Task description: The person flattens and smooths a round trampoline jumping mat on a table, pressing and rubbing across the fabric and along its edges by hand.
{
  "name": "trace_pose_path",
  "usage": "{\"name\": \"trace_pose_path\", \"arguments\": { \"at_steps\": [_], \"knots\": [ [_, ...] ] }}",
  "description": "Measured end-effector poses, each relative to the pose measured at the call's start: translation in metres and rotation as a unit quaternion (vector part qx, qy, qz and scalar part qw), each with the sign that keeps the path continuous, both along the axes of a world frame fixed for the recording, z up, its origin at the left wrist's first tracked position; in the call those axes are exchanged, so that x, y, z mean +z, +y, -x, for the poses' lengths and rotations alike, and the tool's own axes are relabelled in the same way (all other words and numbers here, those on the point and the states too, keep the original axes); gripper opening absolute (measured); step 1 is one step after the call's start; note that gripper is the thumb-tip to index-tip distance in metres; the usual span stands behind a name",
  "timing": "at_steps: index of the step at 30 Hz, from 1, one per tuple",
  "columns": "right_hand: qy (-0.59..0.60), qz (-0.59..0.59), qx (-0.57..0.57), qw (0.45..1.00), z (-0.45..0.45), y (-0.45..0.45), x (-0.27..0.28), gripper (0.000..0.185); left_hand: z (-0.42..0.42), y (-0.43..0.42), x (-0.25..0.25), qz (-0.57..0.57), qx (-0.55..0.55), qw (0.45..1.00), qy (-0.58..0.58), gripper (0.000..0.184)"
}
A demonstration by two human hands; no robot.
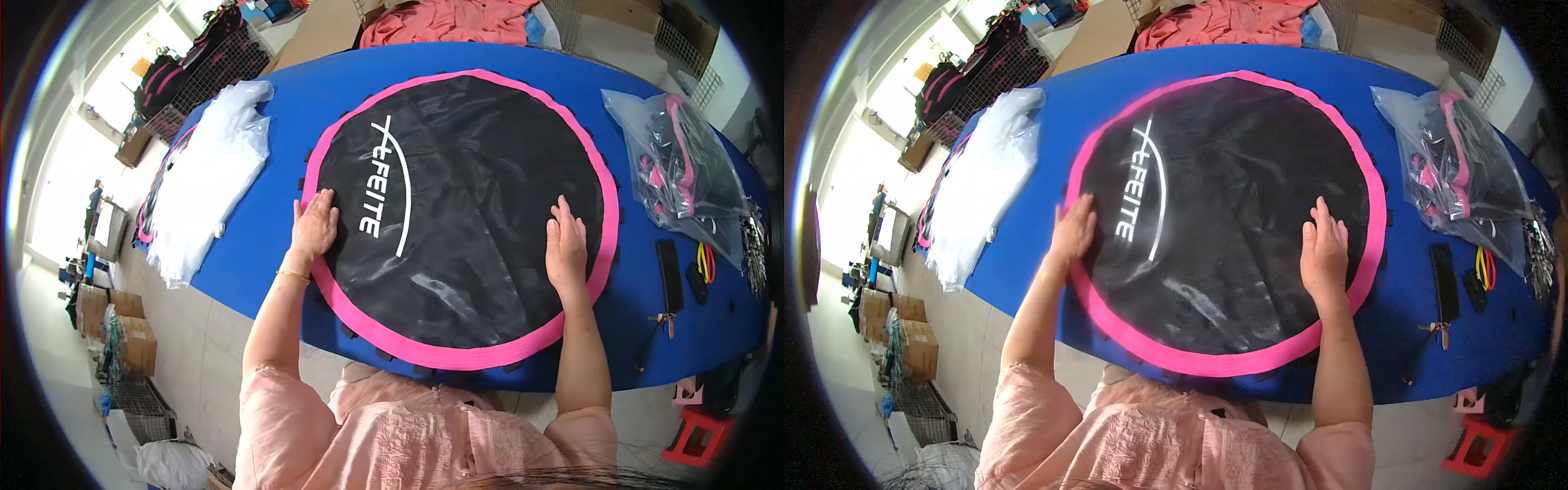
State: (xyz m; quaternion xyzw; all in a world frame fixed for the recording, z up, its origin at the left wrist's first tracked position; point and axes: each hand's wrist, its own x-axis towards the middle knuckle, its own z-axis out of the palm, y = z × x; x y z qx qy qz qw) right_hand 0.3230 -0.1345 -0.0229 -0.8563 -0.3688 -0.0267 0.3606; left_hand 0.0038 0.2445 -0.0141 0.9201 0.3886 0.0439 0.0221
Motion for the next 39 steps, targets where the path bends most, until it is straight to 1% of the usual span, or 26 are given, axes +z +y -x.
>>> {"name": "trace_pose_path", "arguments": {
  "at_steps": [5,11,14,18,19,21,24,27,31,35,39],
  "knots": [
    [-0.018,-0.001,0.006,1.000,-0.002,-0.002,-0.005,0.052,0.007,-0.011,-0.001,-0.015,-0.035,0.999,0.011,0.055],
    [-0.022,0.000,0.006,1.000,-0.004,-0.002,-0.006,0.053,-0.012,0.032,-0.011,-0.012,-0.041,0.999,-0.009,0.054],
    [-0.020,-0.006,0.010,1.000,-0.004,-0.003,-0.004,0.052,-0.022,0.037,-0.005,-0.011,-0.029,1.000,-0.003,0.053],
    [-0.020,-0.008,0.017,1.000,-0.004,-0.003,-0.003,0.053,-0.007,0.004,0.002,-0.015,-0.033,0.999,0.011,0.052],
    [-0.017,-0.007,0.019,1.000,-0.004,-0.004,-0.003,0.053,0.002,-0.012,0.001,-0.046,-0.044,0.998,0.013,0.052],
    [-0.019,0.007,0.012,1.000,-0.004,-0.004,-0.002,0.054,0.021,-0.041,0.002,-0.049,-0.080,0.996,0.003,0.054],
    [-0.018,0.014,0.006,1.000,0.000,-0.003,0.003,0.055,0.044,-0.080,0.010,-0.055,-0.073,0.996,0.007,0.054],
    [-0.025,0.013,0.011,1.000,-0.001,-0.004,0.001,0.055,0.054,-0.093,0.012,-0.054,-0.080,0.995,-0.011,0.053],
    [-0.034,0.007,0.015,0.999,-0.003,-0.003,-0.003,0.054,0.042,-0.062,0.001,-0.050,-0.066,0.996,-0.031,0.053],
    [-0.033,0.000,0.026,0.999,-0.003,-0.006,0.000,0.054,0.019,-0.025,0.000,-0.045,-0.039,0.998,-0.014,0.053],
    [-0.026,0.007,0.025,0.999,-0.001,-0.008,0.001,0.055,0.019,-0.034,-0.001,-0.039,-0.044,0.998,-0.019,0.053]
  ]
}}
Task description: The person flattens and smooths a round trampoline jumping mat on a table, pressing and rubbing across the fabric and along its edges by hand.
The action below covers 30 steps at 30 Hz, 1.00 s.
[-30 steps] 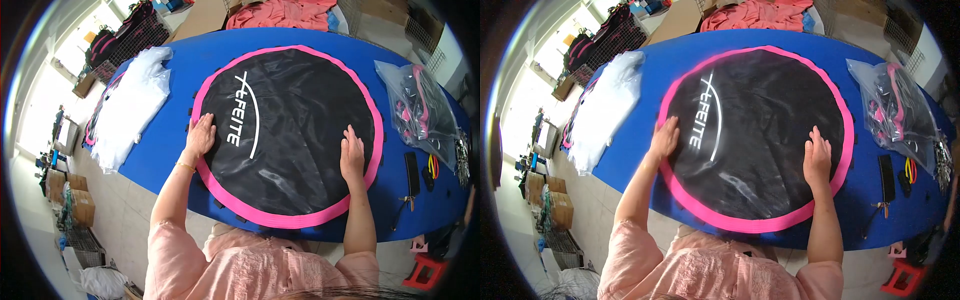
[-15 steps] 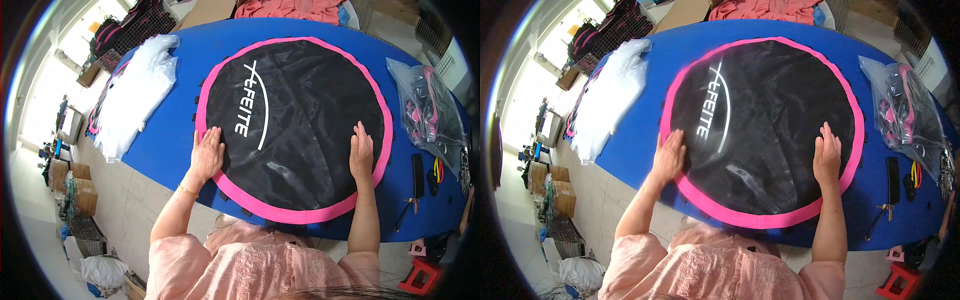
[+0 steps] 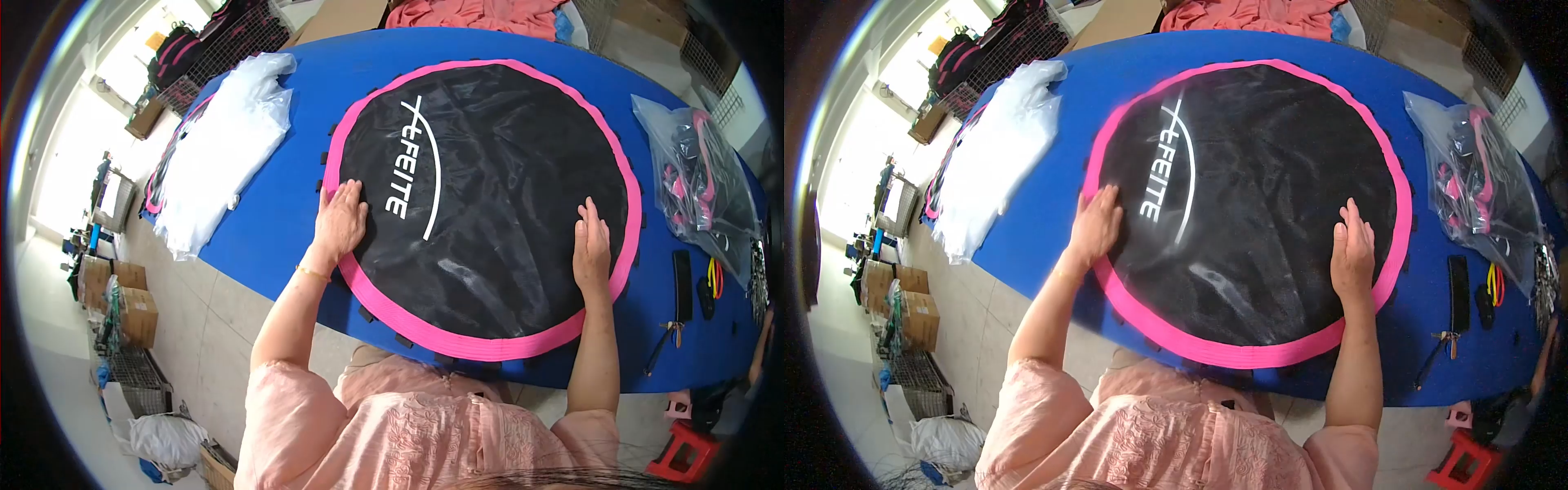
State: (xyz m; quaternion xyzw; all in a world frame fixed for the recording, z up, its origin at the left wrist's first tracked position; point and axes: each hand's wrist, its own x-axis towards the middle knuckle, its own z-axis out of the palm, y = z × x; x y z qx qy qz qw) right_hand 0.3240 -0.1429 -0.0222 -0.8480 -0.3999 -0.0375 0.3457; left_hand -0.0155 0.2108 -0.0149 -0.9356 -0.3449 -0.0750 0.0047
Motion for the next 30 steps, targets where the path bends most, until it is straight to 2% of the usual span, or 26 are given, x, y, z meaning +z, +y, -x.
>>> {"name": "trace_pose_path", "arguments": {
  "at_steps": [6,10,13,19,26,30],
  "knots": [
    [-0.002,-0.032,0.003,0.999,0.003,0.004,0.004,0.050,0.039,-0.076,0.017,0.013,-0.033,0.999,-0.010,0.055],
    [0.013,-0.004,0.004,1.000,0.004,0.004,0.005,0.054,0.044,-0.078,0.016,0.020,-0.034,0.999,-0.023,0.055],
    [-0.001,0.007,0.000,1.000,-0.001,0.002,0.000,0.053,0.028,-0.045,0.003,-0.015,-0.028,0.999,-0.023,0.054],
    [0.012,-0.036,0.007,0.999,0.005,0.002,0.004,0.051,0.003,-0.002,0.003,0.001,-0.004,1.000,-0.006,0.054],
    [0.019,-0.011,0.004,1.000,0.005,0.001,0.005,0.054,0.034,-0.079,0.012,0.014,-0.045,0.999,-0.013,0.055],
    [0.006,0.005,0.000,1.000,0.005,0.003,0.006,0.055,0.038,-0.072,0.011,0.026,-0.036,0.999,-0.025,0.055]
  ]
}}
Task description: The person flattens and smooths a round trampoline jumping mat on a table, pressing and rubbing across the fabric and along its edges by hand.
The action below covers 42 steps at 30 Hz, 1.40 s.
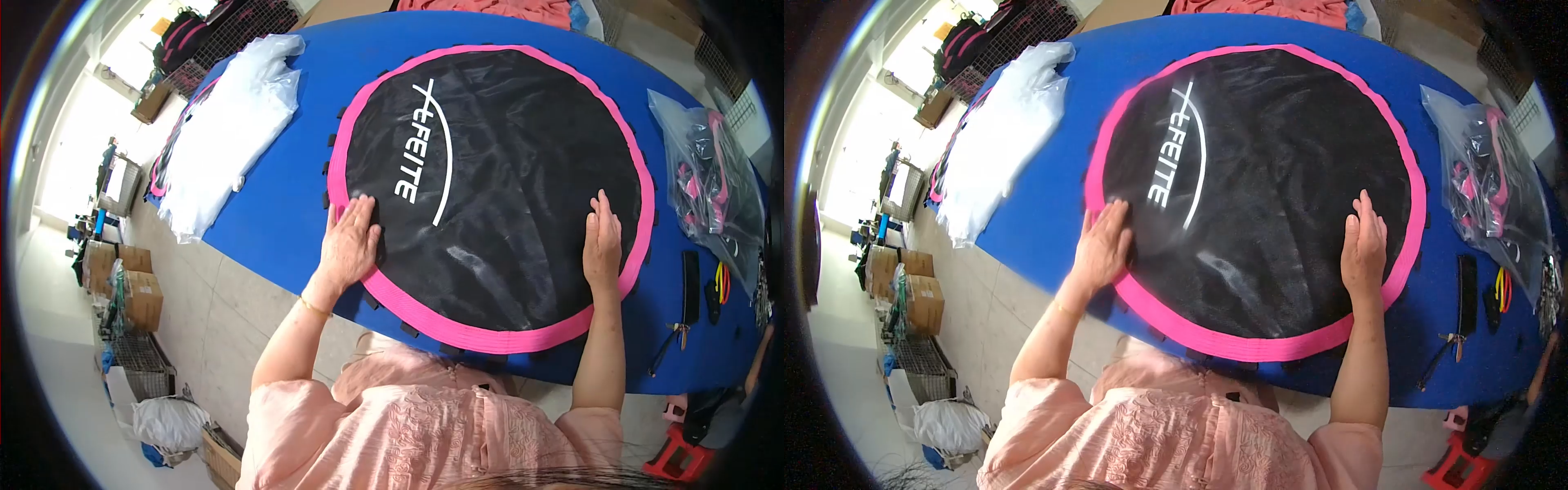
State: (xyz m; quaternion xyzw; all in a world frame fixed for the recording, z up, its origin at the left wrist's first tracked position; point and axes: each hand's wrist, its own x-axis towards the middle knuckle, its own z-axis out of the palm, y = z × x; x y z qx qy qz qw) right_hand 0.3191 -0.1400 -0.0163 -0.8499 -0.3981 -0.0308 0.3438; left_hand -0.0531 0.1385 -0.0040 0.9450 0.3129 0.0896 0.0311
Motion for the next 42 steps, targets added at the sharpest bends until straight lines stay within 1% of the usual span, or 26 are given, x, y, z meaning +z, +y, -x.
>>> {"name": "trace_pose_path", "arguments": {
  "at_steps": [2,4,6,7,9,12,14,16,18,19,21,24,28,31,32,35,40,42],
  "knots": [
    [-0.007,0.001,0.004,1.000,-0.003,-0.001,-0.005,0.056,-0.009,0.027,-0.006,-0.023,0.023,0.999,0.007,0.055],
    [-0.012,0.000,0.003,1.000,-0.003,-0.002,-0.005,0.056,-0.019,0.056,-0.011,-0.019,0.027,0.999,0.011,0.053],
    [-0.001,-0.033,0.003,0.999,-0.001,-0.001,-0.004,0.050,-0.030,0.073,-0.011,-0.028,0.024,0.999,0.011,0.052],
    [0.001,-0.032,0.002,0.999,-0.002,-0.002,-0.006,0.050,-0.030,0.074,-0.012,-0.027,0.024,0.999,0.014,0.052],
    [-0.003,-0.015,0.009,1.000,-0.007,-0.003,-0.011,0.057,-0.030,0.073,-0.009,-0.017,0.010,1.000,0.016,0.052],
    [0.009,-0.006,0.006,1.000,-0.004,-0.004,-0.005,0.057,-0.016,0.029,-0.001,-0.016,-0.022,0.999,0.018,0.054],
    [0.009,-0.002,0.002,1.000,-0.002,-0.002,-0.002,0.057,0.000,-0.011,0.003,-0.039,-0.058,0.997,0.018,0.056],
    [0.009,0.004,0.002,1.000,0.000,-0.001,-0.001,0.057,0.009,-0.050,0.012,-0.014,-0.067,0.997,0.020,0.057],
    [-0.009,-0.010,-0.004,1.000,0.001,0.001,0.000,0.052,0.013,-0.076,0.023,0.050,-0.055,0.997,0.016,0.056],
    [-0.010,-0.009,-0.002,1.000,0.001,0.002,0.000,0.052,0.015,-0.082,0.023,0.044,-0.054,0.997,0.018,0.057],
    [-0.026,-0.006,-0.004,1.000,-0.001,0.000,-0.003,0.051,0.014,-0.083,0.020,0.038,-0.052,0.998,0.017,0.058],
    [-0.019,-0.009,0.000,1.000,-0.001,0.000,-0.004,0.051,0.001,-0.067,0.018,0.047,-0.049,0.998,0.009,0.057],
    [0.004,0.002,-0.004,1.000,-0.001,-0.001,-0.003,0.055,-0.026,-0.053,0.017,0.038,-0.090,0.995,-0.013,0.056],
    [-0.004,-0.035,-0.007,0.999,0.001,0.001,-0.002,0.050,-0.050,-0.063,0.015,0.031,-0.144,0.989,-0.011,0.058],
    [-0.018,-0.035,-0.002,0.999,0.000,0.000,-0.004,0.050,-0.058,-0.069,0.016,0.039,-0.163,0.986,-0.018,0.058],
    [-0.001,-0.001,-0.008,1.000,-0.001,-0.001,-0.003,0.052,-0.083,-0.086,0.020,0.058,-0.222,0.972,-0.049,0.057],
    [-0.015,-0.017,0.006,1.000,-0.004,-0.003,-0.008,0.051,-0.091,-0.092,0.024,0.066,-0.246,0.966,-0.047,0.056],
    [-0.023,-0.015,0.006,1.000,-0.005,-0.003,-0.010,0.052,-0.081,-0.095,0.027,0.051,-0.226,0.972,-0.036,0.056]
  ]
}}
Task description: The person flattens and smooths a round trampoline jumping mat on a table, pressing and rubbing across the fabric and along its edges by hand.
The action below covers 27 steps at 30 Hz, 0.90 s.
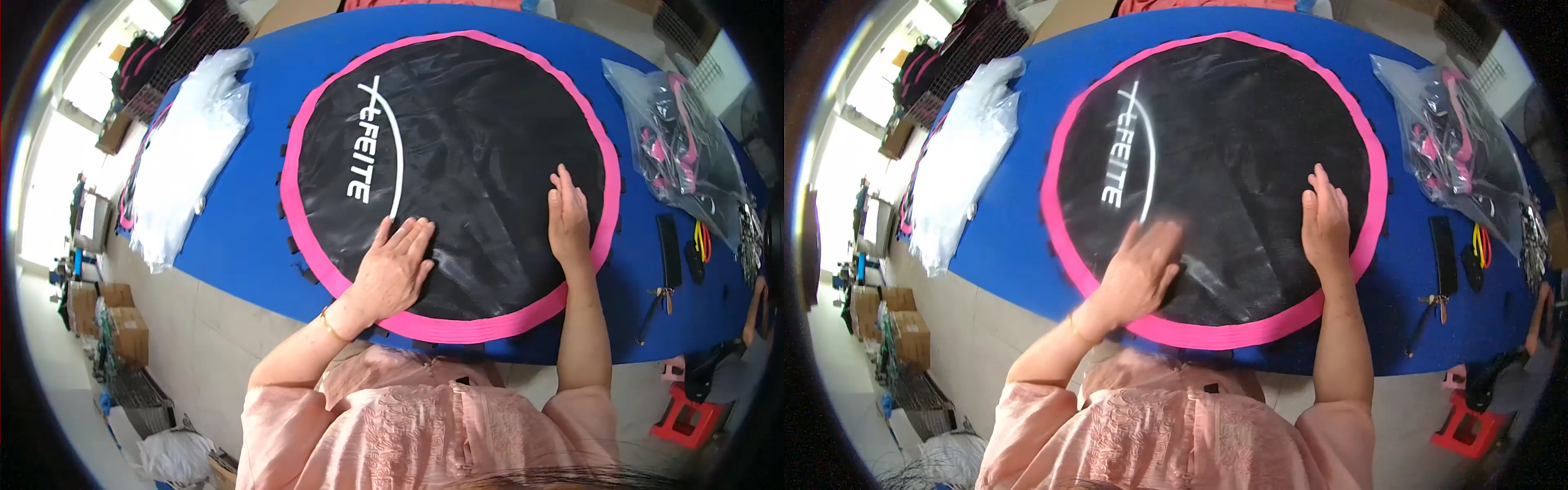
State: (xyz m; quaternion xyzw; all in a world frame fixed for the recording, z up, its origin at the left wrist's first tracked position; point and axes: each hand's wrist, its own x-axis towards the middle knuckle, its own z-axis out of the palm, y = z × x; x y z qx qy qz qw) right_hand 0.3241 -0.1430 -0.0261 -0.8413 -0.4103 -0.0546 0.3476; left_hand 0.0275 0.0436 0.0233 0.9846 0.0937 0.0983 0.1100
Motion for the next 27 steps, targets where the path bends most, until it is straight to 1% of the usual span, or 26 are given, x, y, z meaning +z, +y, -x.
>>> {"name": "trace_pose_path", "arguments": {
  "at_steps": [4,7,10,13,16,20,22,23,25,27],
  "knots": [
    [0.011,0.005,-0.017,1.000,0.003,0.003,0.004,0.053,0.013,0.004,0.004,0.007,0.021,0.999,0.045,0.057],
    [0.013,-0.003,-0.016,1.000,0.003,0.006,0.004,0.049,0.000,0.011,-0.001,-0.003,0.010,0.999,0.039,0.057],
    [-0.018,-0.010,-0.018,1.000,0.006,0.008,0.005,0.046,-0.030,0.025,-0.008,-0.009,-0.001,1.000,0.017,0.056],
    [-0.006,-0.023,-0.014,1.000,0.005,0.007,0.003,0.047,-0.069,0.051,-0.021,-0.059,-0.006,0.998,-0.025,0.054],
    [0.005,-0.033,-0.010,0.999,0.004,0.006,0.004,0.047,-0.107,0.076,-0.030,-0.035,0.041,0.999,-0.008,0.055],
    [-0.001,-0.030,-0.012,0.999,0.007,0.006,0.006,0.049,-0.143,0.087,-0.028,-0.031,0.048,0.998,0.010,0.055],
    [0.001,-0.026,-0.012,1.000,0.007,0.006,0.007,0.049,-0.149,0.072,-0.032,-0.049,0.012,0.999,-0.016,0.055],
    [0.016,-0.024,-0.016,0.999,0.008,0.006,0.007,0.048,-0.150,0.062,-0.035,-0.059,-0.018,0.998,-0.010,0.055],
    [0.022,-0.022,-0.020,0.999,0.008,0.007,0.008,0.048,-0.145,0.024,-0.018,-0.022,-0.071,0.997,-0.017,0.056],
    [0.026,-0.022,-0.019,0.999,0.007,0.007,0.007,0.049,-0.141,-0.003,-0.017,0.001,-0.126,0.992,-0.031,0.056]
  ]
}}
